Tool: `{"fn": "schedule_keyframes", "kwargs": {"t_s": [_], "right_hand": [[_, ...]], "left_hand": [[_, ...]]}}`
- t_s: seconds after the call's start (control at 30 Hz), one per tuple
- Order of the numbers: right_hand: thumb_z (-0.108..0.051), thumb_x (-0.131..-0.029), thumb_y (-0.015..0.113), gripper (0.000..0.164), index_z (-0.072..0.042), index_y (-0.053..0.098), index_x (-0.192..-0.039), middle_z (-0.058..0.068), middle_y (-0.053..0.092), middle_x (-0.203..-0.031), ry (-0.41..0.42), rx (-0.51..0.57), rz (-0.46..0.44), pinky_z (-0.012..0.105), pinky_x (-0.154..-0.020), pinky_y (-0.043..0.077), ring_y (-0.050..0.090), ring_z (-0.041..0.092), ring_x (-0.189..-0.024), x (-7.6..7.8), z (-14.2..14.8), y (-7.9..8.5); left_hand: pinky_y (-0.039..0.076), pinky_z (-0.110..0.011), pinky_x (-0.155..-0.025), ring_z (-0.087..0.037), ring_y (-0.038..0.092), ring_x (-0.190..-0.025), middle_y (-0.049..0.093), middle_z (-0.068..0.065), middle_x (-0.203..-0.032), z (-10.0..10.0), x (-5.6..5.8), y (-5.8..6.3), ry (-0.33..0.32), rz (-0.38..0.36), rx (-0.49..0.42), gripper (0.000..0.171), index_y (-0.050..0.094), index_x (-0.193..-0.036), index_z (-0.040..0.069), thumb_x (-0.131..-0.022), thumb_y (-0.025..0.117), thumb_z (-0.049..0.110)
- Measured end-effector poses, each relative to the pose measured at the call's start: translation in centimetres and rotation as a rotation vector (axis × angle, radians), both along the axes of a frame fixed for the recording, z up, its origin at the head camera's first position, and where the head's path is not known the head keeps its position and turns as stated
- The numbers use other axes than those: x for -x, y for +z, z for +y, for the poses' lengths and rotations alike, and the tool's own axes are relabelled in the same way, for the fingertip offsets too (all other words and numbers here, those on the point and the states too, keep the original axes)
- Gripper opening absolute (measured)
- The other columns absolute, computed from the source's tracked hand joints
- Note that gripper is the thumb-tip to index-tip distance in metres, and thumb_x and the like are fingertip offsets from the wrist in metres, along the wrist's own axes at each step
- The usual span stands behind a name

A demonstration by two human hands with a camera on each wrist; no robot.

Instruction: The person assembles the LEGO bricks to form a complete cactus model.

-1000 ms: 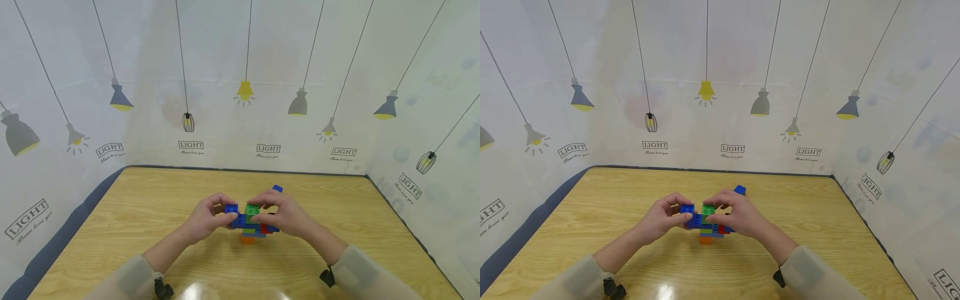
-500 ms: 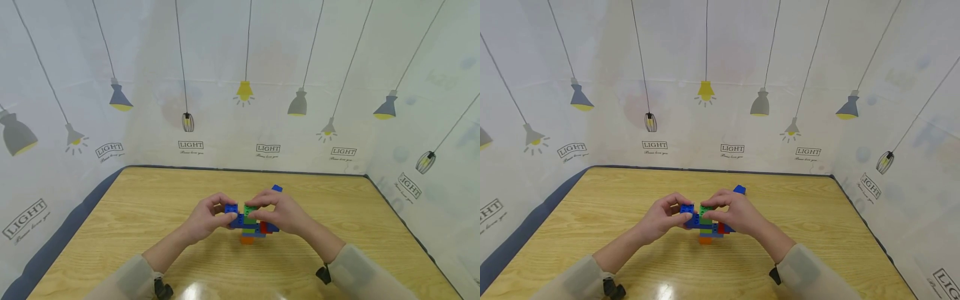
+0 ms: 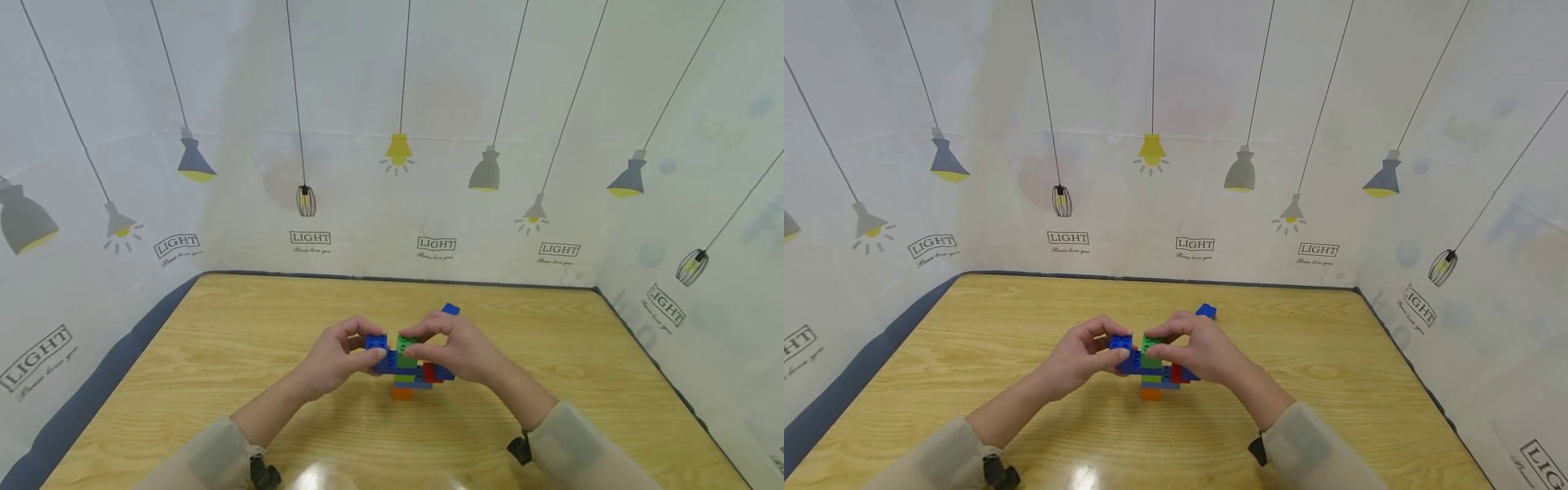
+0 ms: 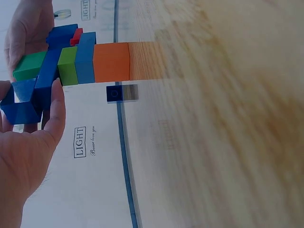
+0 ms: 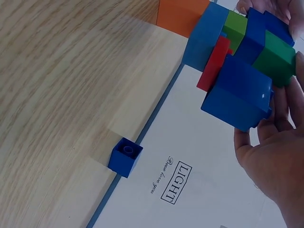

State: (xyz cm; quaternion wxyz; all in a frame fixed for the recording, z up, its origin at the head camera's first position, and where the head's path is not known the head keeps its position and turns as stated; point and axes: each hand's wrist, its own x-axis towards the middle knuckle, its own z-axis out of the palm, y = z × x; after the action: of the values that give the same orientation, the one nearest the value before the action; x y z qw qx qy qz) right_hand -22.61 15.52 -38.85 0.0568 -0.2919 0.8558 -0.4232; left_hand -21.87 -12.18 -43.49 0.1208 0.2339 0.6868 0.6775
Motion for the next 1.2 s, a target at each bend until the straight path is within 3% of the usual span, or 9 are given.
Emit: {"fn": "schedule_keyframes", "kwargs": {"t_s": [0.33, 0.57, 0.9, 1.2], "right_hand": [[-0.028, -0.101, 0.082, 0.028, -0.019, 0.081, -0.128, -0.001, 0.077, -0.112, 0.017, 0.034, -0.011, 0.029, -0.082, 0.061, 0.066, 0.018, -0.106, 0.32, 0.07, -0.37], [-0.027, -0.102, 0.081, 0.028, -0.017, 0.081, -0.128, 0.0, 0.076, -0.11, 0.02, 0.05, -0.011, 0.03, -0.086, 0.057, 0.064, 0.026, -0.109, 0.38, 0.04, -0.59], [-0.03, -0.102, 0.081, 0.028, -0.02, 0.08, -0.128, -0.004, 0.076, -0.113, 0.011, 0.048, -0.035, 0.039, -0.095, 0.059, 0.062, 0.022, -0.118, 0.31, -0.13, -0.54], [-0.032, -0.102, 0.081, 0.027, -0.021, 0.079, -0.127, -0.002, 0.077, -0.12, 0.0, 0.053, -0.067, 0.05, -0.103, 0.061, 0.062, 0.028, -0.129, 0.25, -0.07, -0.62]], "left_hand": [[0.07, -0.041, -0.085, -0.027, 0.069, -0.11, 0.063, -0.014, -0.127, 0.01, -0.08, 0.06, 0.001, 0.001, 0.003, 0.028, 0.064, -0.13, 0.002, -0.106, 0.073, 0.013], [0.07, -0.042, -0.085, -0.027, 0.069, -0.111, 0.063, -0.014, -0.127, -0.02, -0.02, 0.06, 0.006, -0.001, 0.014, 0.028, 0.064, -0.13, 0.001, -0.106, 0.073, 0.012], [0.07, -0.042, -0.085, -0.026, 0.07, -0.109, 0.063, -0.018, -0.125, -0.17, 0.04, -0.02, 0.004, 0.021, 0.02, 0.03, 0.063, -0.13, -0.003, -0.106, 0.072, 0.012], [0.07, -0.045, -0.086, -0.027, 0.07, -0.108, 0.064, -0.015, -0.125, -0.08, -0.05, -0.01, 0.008, 0.018, 0.022, 0.028, 0.064, -0.129, 0.001, -0.106, 0.073, 0.013]]}}
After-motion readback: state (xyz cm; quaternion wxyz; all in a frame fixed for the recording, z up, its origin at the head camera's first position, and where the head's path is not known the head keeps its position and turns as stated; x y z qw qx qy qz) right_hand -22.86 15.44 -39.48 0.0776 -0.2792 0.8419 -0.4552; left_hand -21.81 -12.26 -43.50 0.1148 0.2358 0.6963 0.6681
